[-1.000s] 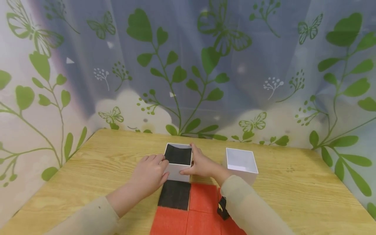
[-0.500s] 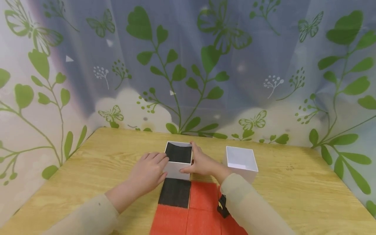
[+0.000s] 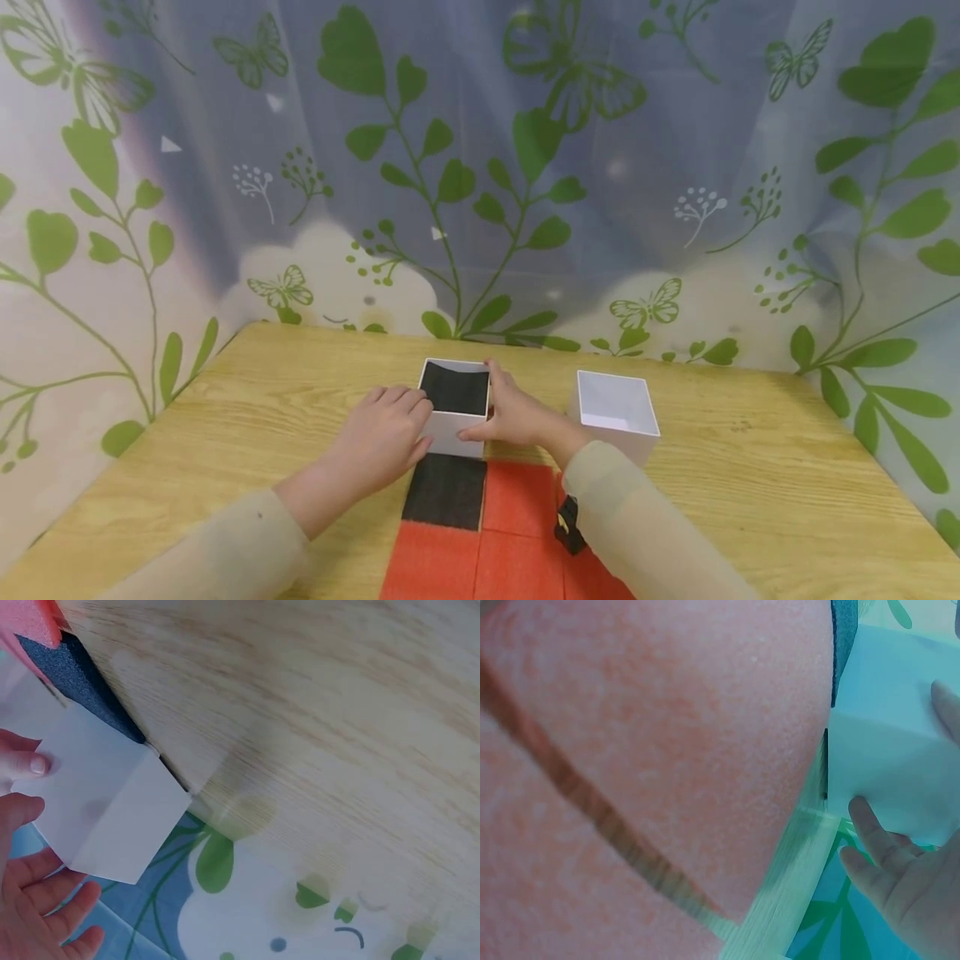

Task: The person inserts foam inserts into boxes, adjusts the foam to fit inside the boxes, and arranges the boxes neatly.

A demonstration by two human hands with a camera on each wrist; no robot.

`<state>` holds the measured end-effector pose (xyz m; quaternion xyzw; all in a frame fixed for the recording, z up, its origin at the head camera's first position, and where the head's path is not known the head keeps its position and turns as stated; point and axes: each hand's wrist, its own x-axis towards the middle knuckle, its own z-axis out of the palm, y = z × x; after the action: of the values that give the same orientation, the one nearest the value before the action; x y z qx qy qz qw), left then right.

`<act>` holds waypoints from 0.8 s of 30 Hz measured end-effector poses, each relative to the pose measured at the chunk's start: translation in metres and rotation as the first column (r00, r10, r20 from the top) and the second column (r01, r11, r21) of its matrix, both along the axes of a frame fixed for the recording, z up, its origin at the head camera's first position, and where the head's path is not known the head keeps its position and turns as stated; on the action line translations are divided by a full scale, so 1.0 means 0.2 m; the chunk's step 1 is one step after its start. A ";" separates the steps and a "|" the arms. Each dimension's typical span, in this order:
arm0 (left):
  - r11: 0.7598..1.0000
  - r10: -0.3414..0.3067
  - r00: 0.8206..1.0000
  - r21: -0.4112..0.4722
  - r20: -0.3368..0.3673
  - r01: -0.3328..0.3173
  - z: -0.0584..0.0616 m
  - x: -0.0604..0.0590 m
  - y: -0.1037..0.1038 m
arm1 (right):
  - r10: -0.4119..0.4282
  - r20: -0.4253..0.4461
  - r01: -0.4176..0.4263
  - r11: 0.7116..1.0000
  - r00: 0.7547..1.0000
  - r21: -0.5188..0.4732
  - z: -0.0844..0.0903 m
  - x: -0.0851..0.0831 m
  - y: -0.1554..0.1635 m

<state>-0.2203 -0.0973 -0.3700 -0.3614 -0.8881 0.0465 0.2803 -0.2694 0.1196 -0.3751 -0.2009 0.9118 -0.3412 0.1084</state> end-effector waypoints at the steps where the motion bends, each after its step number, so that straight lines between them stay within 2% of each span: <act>1: 1.000 -0.001 1.000 0.010 0.000 0.001 0.00 0.00 0.00 | -0.001 -0.002 0.001 1.000 1.000 0.001 0.00 0.00 0.00; 13: 0.999 0.034 0.999 0.032 0.005 -0.034 0.01 0.01 0.03 | 0.002 -0.012 -0.002 1.000 1.000 0.002 0.01 -0.01 0.00; 18: 0.995 0.096 0.993 0.011 0.072 -0.097 0.04 0.02 0.07 | -0.002 0.003 0.002 1.000 1.000 -0.005 0.02 0.00 0.00; 20: 0.994 0.102 0.989 0.017 0.108 -0.104 0.06 0.03 0.10 | -0.007 0.009 0.007 1.000 1.000 -0.020 0.01 0.00 0.00; 22: 0.995 0.083 0.987 0.043 0.135 -0.090 0.06 0.04 0.14 | -0.005 0.006 0.006 0.999 1.000 -0.045 0.01 0.00 0.00; 24: 0.995 0.038 0.988 0.091 0.147 -0.051 0.06 0.05 0.18 | 0.000 -0.005 0.000 0.999 1.000 -0.053 -0.01 0.00 0.00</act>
<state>-0.2110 -0.0608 -0.3583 -0.3303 -0.9152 -0.0158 0.2305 -0.2702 0.1198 -0.3767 -0.2045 0.9027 -0.3650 0.1008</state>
